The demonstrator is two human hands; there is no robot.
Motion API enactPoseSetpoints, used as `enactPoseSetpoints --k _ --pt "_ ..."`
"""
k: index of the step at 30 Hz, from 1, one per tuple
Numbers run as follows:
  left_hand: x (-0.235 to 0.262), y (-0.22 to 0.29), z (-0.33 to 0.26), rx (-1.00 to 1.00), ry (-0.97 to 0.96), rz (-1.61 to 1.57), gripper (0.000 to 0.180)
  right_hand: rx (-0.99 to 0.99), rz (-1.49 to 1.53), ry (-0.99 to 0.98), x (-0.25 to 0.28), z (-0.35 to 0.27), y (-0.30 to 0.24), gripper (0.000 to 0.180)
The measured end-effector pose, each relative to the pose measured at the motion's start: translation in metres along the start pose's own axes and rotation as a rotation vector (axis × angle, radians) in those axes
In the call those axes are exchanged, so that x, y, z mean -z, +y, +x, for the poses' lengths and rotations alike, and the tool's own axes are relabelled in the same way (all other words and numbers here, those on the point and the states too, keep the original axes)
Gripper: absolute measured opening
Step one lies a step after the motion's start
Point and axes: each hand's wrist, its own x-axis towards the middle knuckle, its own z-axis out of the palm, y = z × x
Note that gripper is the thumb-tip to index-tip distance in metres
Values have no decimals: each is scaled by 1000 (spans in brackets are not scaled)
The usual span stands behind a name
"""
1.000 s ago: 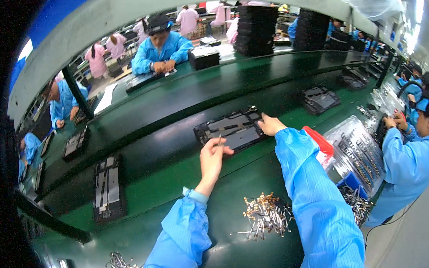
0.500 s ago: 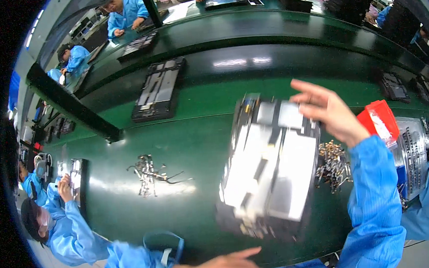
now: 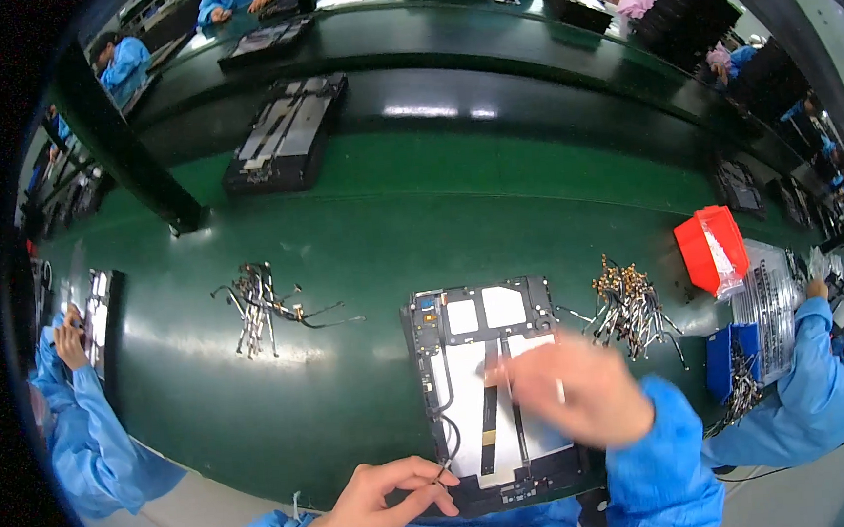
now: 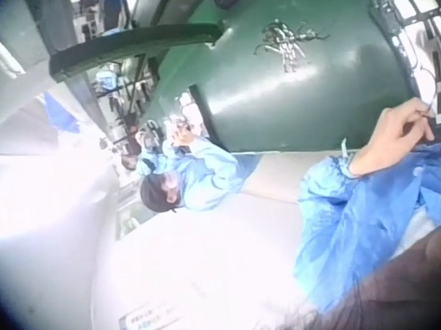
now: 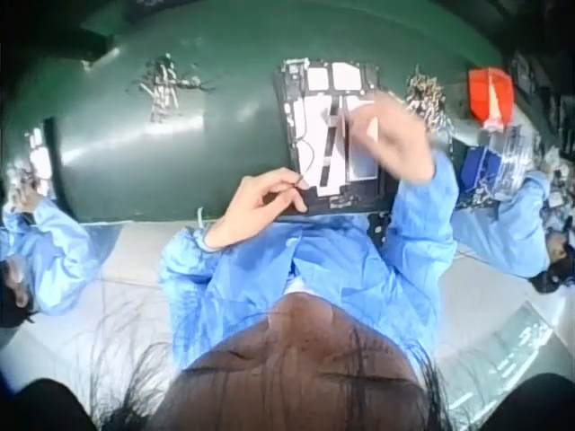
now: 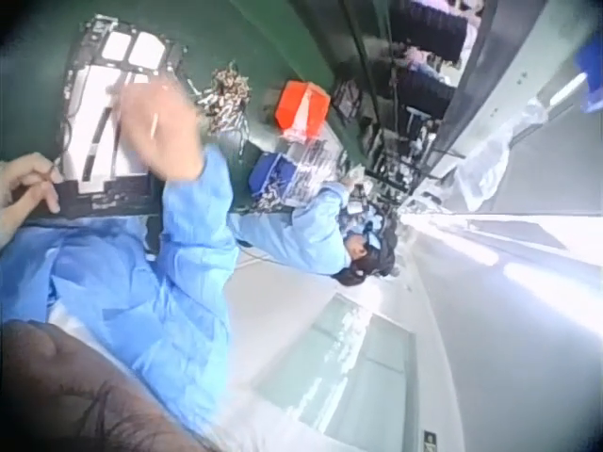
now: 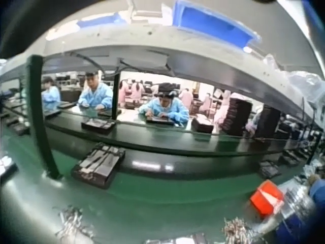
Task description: The person connects ribbon cables and internal components to tablet frames by hand on an assembly line.
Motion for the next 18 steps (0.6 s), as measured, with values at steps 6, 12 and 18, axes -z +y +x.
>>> enactPoseSetpoints --k 6,12,18 --pt "-14 -3 10 -49 -30 -17 21 100 32 -105 -41 -17 -28 31" --pt "-6 -1 7 -424 235 754 19 -396 478 35 -56 -6 -18 19" --pt "0 -9 16 -476 447 1283 36 -443 413 52 -62 7 -6 15"
